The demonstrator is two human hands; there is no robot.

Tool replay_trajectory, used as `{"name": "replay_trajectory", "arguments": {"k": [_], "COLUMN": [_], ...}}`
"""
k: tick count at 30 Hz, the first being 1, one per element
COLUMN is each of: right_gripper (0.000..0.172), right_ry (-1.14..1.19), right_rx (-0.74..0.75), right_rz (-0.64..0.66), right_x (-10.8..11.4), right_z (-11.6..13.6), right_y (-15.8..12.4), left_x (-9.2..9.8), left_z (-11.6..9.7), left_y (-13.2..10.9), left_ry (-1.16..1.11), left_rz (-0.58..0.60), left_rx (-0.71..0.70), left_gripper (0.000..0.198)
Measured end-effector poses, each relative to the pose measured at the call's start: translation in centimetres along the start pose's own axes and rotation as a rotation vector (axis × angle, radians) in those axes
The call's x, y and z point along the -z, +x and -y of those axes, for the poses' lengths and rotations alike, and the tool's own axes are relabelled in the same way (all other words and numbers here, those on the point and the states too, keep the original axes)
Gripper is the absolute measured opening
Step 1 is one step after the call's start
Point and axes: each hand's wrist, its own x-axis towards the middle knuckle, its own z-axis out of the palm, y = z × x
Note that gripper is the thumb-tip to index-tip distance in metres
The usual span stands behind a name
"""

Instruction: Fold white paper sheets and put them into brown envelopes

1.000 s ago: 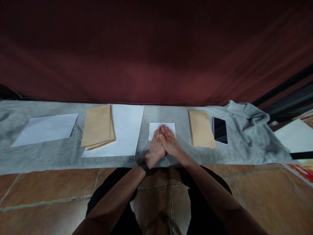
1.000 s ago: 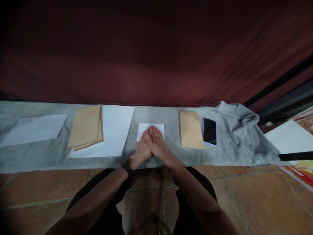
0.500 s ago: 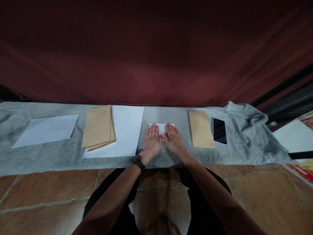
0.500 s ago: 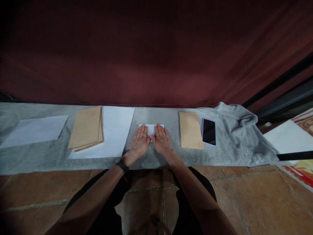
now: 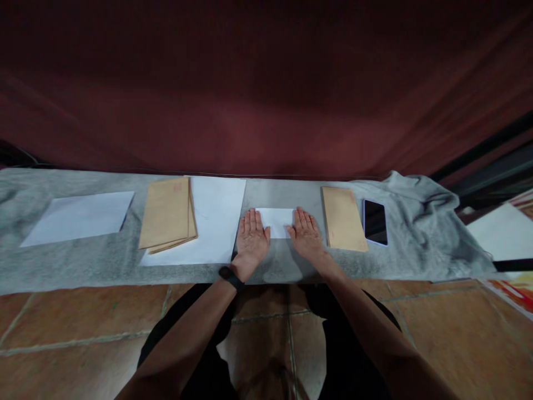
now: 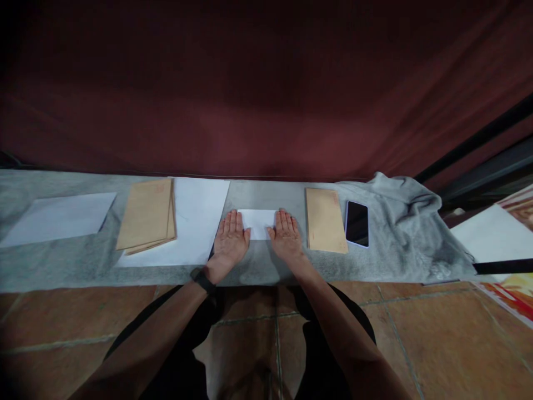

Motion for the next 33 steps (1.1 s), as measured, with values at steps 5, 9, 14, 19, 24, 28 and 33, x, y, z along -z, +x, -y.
{"name": "replay_trajectory", "arguments": {"k": [5,9,14,19,24,28,33], "right_gripper": [0.061,0.06,0.061,0.068,0.069,0.067,0.068], "right_ry": [0.021,0.059,0.201,0.221,0.163,0.091,0.041], "right_rx": [-0.021,-0.047,0.059,0.093,0.074,0.086,0.1], "right_rz": [0.028,0.02,0.086,0.21,0.215,0.199,0.155], "right_x": [0.2,0.8,1.1,0.5,0.3,0.2,0.1], "right_z": [-0.3,-0.4,0.8,2.3,1.7,0.8,0.0], "right_y": [0.2,0.8,1.0,0.0,-0.2,-0.2,-0.5], "left_x": [0.5,0.6,-0.1,-0.5,-0.5,-0.6,-0.3], "left_z": [-0.5,-1.7,-3.0,-3.0,-2.9,-3.0,-3.0], "left_y": [0.0,-0.8,-2.0,-2.5,-2.8,-3.0,-3.0], "left_ry": [-0.022,-0.067,-0.119,-0.055,-0.086,-0.118,-0.104], "left_rz": [-0.023,0.002,0.04,0.078,0.038,0.032,0.074], "left_rx": [-0.132,-0.307,-0.43,-0.475,-0.465,-0.397,-0.367], "left_gripper": [0.062,0.059,0.059,0.06,0.062,0.064,0.069]}}
